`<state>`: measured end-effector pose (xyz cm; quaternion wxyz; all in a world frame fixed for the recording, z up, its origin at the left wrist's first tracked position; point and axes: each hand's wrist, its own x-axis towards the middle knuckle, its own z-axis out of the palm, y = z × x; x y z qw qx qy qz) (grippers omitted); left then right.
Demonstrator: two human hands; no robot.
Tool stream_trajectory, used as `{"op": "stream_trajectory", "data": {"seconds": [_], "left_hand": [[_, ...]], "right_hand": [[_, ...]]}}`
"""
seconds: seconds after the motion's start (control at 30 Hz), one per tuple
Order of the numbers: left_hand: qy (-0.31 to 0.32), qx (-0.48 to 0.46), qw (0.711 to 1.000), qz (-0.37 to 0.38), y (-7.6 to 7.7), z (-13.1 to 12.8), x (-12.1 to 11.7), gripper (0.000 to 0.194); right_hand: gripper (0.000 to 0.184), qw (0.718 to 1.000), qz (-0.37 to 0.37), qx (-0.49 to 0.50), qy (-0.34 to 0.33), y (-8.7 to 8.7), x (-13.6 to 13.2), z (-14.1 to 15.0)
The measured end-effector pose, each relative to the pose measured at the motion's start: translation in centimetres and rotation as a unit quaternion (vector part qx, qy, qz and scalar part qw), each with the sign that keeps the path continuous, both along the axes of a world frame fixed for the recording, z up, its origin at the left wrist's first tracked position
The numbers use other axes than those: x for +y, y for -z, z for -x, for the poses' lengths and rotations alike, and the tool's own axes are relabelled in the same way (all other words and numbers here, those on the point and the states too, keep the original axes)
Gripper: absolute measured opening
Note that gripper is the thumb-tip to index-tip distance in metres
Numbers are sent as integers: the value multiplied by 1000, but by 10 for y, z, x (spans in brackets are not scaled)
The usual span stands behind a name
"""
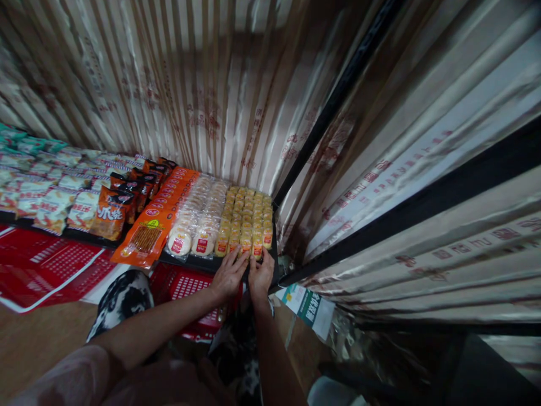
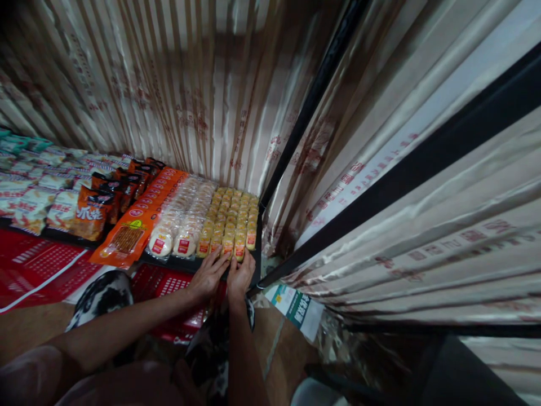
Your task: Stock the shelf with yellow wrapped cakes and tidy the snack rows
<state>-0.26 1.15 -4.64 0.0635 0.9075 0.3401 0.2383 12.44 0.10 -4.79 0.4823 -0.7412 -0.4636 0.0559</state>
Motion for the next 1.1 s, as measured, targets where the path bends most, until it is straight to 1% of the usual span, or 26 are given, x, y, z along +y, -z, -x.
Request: {"op": "stream_trajectory", "data": {"seconds": [0.17, 0.27, 0.33, 0.43, 0.53, 0.63, 0.73, 0.9, 0.93, 1.0, 1.1], "left_hand": [[6, -3, 1000, 14, -2, 0, -1, 46], [9, 3, 1000, 23, -3, 0, -1, 48], [8, 4, 1000, 22, -3, 0, -1, 46], [12, 1, 1000, 17, -4, 0, -2, 42], [13, -3, 1000, 24, -7, 1, -6, 45], [18, -10, 999, 37, -9, 2, -13, 46], [34, -28, 998, 36, -5, 3, -21, 43], [61, -91, 993, 36, 7, 12, -31, 43], [66, -105, 992, 40, 7, 16, -33, 41], [72, -124, 988, 50, 6, 26, -37, 36], [68, -108, 988, 85, 2, 45, -43, 29]], "right_hand": [[53, 1000, 18, 18, -10, -5, -2, 2], [53, 1000, 22, 14, -14, -7, -3, 2], [52, 1000, 23, 5, -13, -7, -3, 2], [53, 1000, 15, 13, -15, -6, -5, 3], [55, 998, 2, 52, -30, -4, -7, 4], [55, 998, -20, 57, -29, -4, -12, 6], [51, 999, -39, 33, -12, -4, -19, 10], [42, 999, -46, -14, 10, -4, -38, 27], [40, 999, -46, -18, 6, -3, -42, 32], [39, 999, -41, -15, -28, 1, -49, 42], [40, 996, -15, 0, -92, 9, -58, 60]]}}
